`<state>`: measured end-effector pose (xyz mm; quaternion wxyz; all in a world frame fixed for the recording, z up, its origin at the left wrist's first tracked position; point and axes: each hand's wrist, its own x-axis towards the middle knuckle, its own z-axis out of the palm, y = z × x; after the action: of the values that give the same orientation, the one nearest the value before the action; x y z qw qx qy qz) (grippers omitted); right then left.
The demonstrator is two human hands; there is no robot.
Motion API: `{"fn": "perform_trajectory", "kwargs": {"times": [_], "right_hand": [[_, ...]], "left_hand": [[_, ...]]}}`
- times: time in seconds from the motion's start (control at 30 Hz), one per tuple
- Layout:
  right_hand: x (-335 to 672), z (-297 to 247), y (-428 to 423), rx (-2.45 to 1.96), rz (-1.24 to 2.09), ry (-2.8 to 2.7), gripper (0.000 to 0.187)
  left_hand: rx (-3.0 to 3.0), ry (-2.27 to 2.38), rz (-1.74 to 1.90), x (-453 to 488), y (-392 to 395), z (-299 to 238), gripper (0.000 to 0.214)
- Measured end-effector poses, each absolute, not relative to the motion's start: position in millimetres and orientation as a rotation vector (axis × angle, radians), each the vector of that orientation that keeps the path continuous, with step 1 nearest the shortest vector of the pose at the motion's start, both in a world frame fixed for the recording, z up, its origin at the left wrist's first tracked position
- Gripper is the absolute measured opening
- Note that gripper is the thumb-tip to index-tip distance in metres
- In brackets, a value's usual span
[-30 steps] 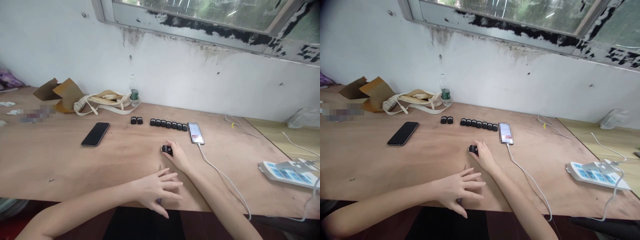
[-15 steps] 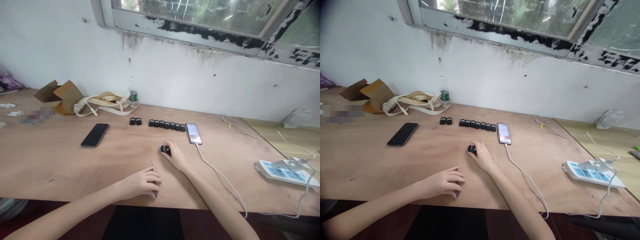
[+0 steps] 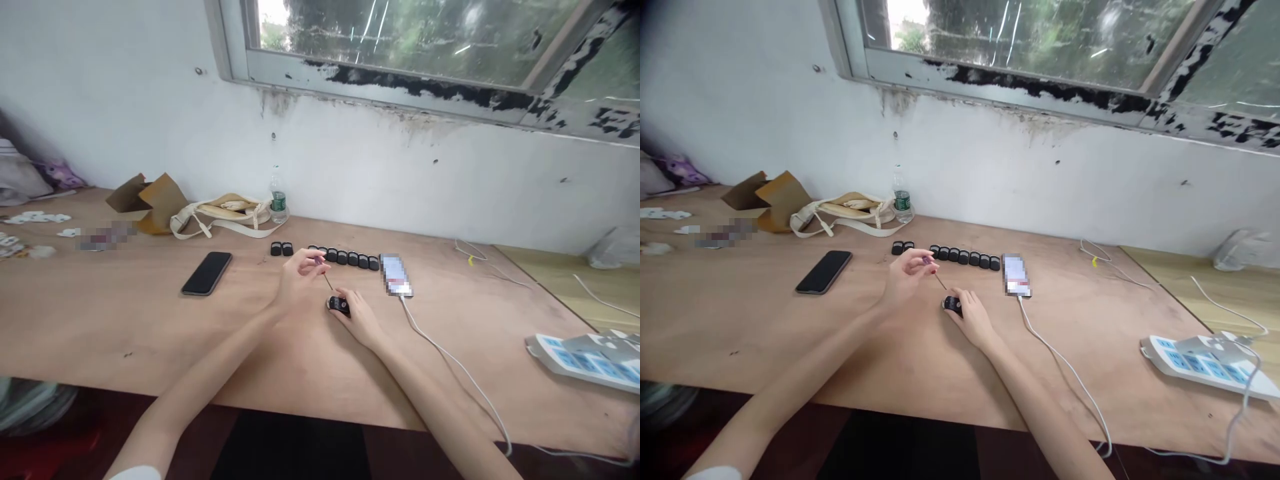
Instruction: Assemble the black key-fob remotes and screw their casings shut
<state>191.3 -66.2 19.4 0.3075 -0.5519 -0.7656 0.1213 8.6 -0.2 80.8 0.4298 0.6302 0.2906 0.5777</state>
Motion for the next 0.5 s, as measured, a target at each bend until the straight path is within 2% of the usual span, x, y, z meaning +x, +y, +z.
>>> {"fn": "perform_trajectory", "kwargs": {"times": [0.5], "right_hand": [[192.5,13.3,-63.0,-1.434,0.289,-2.039,0.035]], "left_hand": [[1.413,0.713,1.372,22.9,2.2,47.8,0.024]]}}
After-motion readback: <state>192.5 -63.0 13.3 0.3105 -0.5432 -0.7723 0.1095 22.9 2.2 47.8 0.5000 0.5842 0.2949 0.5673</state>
